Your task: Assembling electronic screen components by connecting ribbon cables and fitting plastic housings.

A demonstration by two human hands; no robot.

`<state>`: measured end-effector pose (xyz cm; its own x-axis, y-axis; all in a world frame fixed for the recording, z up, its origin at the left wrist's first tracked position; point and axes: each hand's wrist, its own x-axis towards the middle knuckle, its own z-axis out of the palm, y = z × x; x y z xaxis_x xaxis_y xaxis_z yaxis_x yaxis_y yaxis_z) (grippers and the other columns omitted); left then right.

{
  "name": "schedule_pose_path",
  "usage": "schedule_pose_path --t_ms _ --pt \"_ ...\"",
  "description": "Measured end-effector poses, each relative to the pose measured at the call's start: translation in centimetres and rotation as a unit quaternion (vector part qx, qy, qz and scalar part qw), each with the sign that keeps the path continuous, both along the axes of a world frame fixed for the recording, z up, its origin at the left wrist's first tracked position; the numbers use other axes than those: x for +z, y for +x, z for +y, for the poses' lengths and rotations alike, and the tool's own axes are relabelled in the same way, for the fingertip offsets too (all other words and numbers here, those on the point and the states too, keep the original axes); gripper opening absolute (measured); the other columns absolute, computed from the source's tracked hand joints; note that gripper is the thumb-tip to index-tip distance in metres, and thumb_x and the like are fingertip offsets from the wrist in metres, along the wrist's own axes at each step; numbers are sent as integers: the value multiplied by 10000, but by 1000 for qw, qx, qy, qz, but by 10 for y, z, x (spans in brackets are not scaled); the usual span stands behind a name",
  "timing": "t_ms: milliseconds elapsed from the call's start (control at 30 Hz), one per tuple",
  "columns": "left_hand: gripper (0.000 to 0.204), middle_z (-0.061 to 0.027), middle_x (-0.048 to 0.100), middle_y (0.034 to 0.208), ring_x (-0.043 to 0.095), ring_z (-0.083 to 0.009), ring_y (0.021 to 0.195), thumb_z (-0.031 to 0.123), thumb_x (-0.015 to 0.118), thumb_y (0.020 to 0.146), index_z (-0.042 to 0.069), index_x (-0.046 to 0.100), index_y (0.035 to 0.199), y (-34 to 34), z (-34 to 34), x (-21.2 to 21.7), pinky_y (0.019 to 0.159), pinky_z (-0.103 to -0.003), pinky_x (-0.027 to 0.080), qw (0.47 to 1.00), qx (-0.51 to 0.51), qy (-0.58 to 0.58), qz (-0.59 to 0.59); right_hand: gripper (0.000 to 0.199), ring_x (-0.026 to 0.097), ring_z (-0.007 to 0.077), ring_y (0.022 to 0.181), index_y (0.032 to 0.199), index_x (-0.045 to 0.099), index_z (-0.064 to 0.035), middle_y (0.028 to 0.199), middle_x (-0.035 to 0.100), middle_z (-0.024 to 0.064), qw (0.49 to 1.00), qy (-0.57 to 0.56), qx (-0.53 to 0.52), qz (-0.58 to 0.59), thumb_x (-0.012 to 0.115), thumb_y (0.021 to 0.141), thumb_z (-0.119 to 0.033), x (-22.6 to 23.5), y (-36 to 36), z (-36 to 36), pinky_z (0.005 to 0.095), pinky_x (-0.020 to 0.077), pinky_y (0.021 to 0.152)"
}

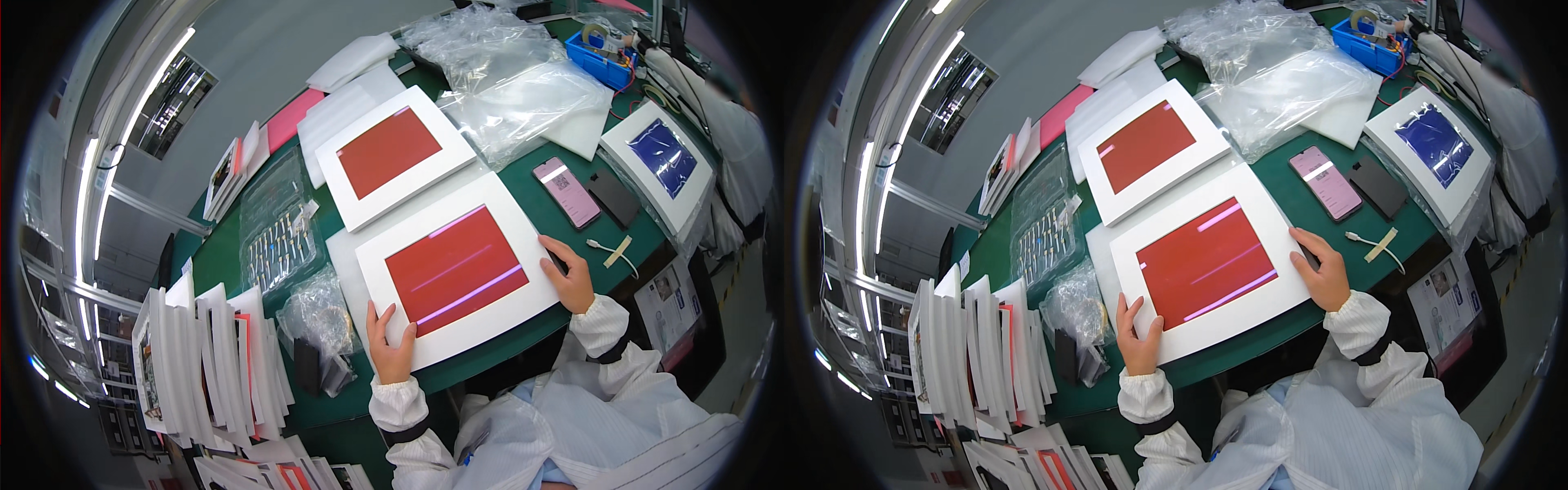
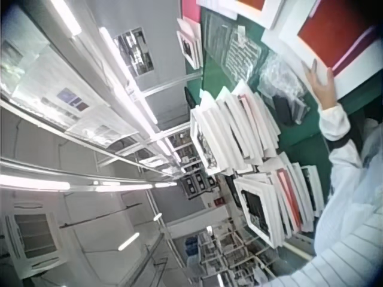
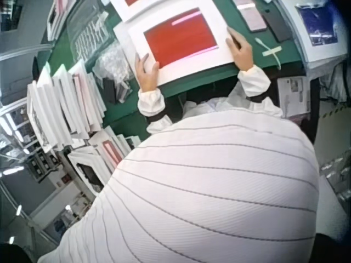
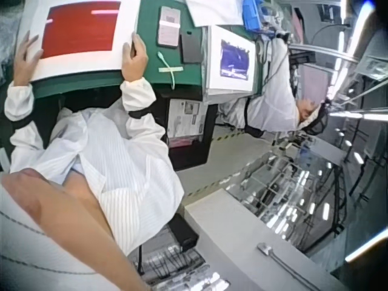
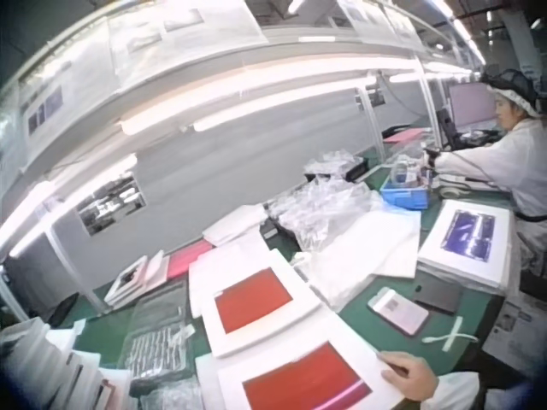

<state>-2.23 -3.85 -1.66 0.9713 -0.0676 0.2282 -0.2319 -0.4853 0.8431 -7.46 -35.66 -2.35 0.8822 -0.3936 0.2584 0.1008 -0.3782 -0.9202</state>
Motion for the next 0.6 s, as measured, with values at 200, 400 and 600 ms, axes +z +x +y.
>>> schedule_pose_path --t_ms 200,400,600 --pt "421 -210 316 1431 372 -297 1293 41 682 738 16 582 1147 -1 -1 1 1019 -352 350 1000 6 -7 5 373 546 271 1126 1188 573 -5 1217 567 179 1000 -4 -6 11 586 826 -90 1 -2 0 312 389 971" --pt "410 -211 302 1437 343 -324 1309 58 700 738 19 594 1132 2 -1 -4 1028 -368 342 1000 2 -17 7 366 555 295 1114 1182 582 -22 1212 570 183 1000 -11 -12 4 591 825 -102 -2 -1 -2 326 408 959" --pt "410 -215 303 1438 356 -295 1303 47 674 758 11 578 1155 0 0 -1 1042 -350 316 1000 1 -11 9 368 556 296 1111 1180 583 -22 1207 573 183 1000 -13 -11 1 593 823 -109 0 -1 0 328 409 959"
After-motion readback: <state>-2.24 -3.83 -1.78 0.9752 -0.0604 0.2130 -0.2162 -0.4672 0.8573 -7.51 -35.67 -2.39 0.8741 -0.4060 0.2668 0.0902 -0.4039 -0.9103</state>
